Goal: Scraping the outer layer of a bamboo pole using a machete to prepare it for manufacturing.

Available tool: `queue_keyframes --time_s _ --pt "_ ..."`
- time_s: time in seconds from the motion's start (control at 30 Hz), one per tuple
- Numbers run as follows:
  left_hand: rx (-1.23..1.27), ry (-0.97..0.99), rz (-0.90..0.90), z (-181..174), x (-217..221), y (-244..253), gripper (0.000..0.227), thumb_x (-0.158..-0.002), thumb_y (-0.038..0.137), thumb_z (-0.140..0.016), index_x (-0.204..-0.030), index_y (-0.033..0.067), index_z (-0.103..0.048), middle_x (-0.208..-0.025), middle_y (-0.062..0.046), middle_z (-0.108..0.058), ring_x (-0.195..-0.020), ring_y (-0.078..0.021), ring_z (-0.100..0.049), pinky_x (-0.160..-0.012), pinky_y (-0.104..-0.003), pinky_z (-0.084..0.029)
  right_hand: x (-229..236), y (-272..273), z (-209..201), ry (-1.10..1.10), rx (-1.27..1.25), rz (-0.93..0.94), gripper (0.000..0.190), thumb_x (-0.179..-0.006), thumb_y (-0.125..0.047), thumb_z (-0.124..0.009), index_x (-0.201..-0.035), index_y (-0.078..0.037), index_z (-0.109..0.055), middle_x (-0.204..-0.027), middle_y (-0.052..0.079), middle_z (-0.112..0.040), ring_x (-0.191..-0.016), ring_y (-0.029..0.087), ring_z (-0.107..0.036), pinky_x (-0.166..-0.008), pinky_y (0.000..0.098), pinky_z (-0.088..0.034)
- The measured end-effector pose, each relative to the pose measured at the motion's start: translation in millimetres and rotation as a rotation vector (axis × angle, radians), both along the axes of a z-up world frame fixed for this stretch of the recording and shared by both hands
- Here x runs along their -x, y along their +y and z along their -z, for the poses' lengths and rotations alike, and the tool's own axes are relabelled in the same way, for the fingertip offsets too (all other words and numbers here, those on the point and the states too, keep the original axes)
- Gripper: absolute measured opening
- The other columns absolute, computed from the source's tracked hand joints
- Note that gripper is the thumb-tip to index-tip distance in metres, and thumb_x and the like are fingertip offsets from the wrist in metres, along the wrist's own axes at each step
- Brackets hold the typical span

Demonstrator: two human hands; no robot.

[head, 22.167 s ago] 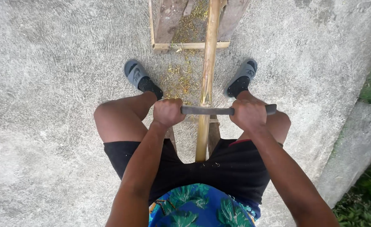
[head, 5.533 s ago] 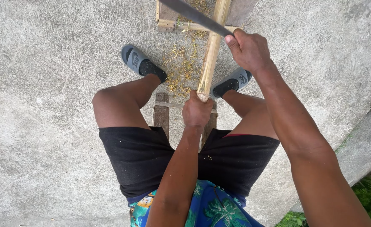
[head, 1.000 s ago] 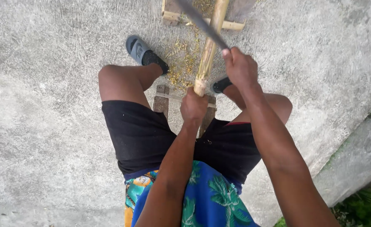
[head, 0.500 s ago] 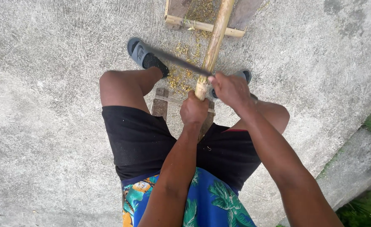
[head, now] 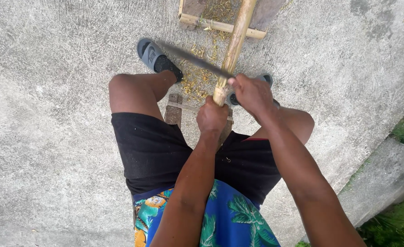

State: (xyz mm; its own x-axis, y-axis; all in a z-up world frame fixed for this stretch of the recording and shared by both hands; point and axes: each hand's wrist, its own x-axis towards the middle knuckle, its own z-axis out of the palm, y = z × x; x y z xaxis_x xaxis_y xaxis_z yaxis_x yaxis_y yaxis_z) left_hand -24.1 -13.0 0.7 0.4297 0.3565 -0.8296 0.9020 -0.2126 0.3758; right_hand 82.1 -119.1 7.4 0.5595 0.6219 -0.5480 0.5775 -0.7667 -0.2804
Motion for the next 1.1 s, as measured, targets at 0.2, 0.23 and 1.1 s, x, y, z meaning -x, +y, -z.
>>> queue_keyframes --time_s 0.2,0.23,1.1 --pt "-0.024 -0.032 -0.023 1.1 -1.0 1.2 0.047 -0.086 0.032 -0.072 -0.123 0.0053 -0.061 -0.101 -0.02 -0.075 -0.096 -0.0354 -0.074 -0.092 -0.047 -0.056 5.1 0.2 -1.6 0.033 -0.086 0.465 0.043 -0.112 -0.046 -0.039 -0.09 -0.014 -0.057 -0.056 -0.004 -0.048 -0.042 0.013 -0.043 -0.038 0.0344 -0.04" --pt "-0.028 -0.038 -0.015 4.0 0.7 0.0 0.046 -0.086 0.033 -0.072 -0.121 0.0048 -0.062 -0.101 -0.019 -0.075 -0.097 -0.0358 -0.074 -0.091 -0.048 -0.056 9.5 -2.3 -1.6 -0.029 -0.09 0.239 0.045 -0.109 -0.048 -0.041 -0.087 -0.014 -0.058 -0.054 -0.003 -0.048 -0.042 0.013 -0.044 -0.041 0.0357 -0.039" --pt "-0.006 0.02 -0.002 4.4 3.0 -0.9 0.06 -0.086 0.045 -0.072 -0.131 0.0081 -0.059 -0.1 -0.018 -0.076 -0.095 -0.0335 -0.076 -0.089 -0.046 -0.058 -142.5 -4.1 28.9 -0.287 -0.159 0.169 0.048 -0.116 -0.046 -0.038 -0.095 -0.009 -0.061 -0.057 0.0 -0.051 -0.043 0.015 -0.048 -0.04 0.0368 -0.044"
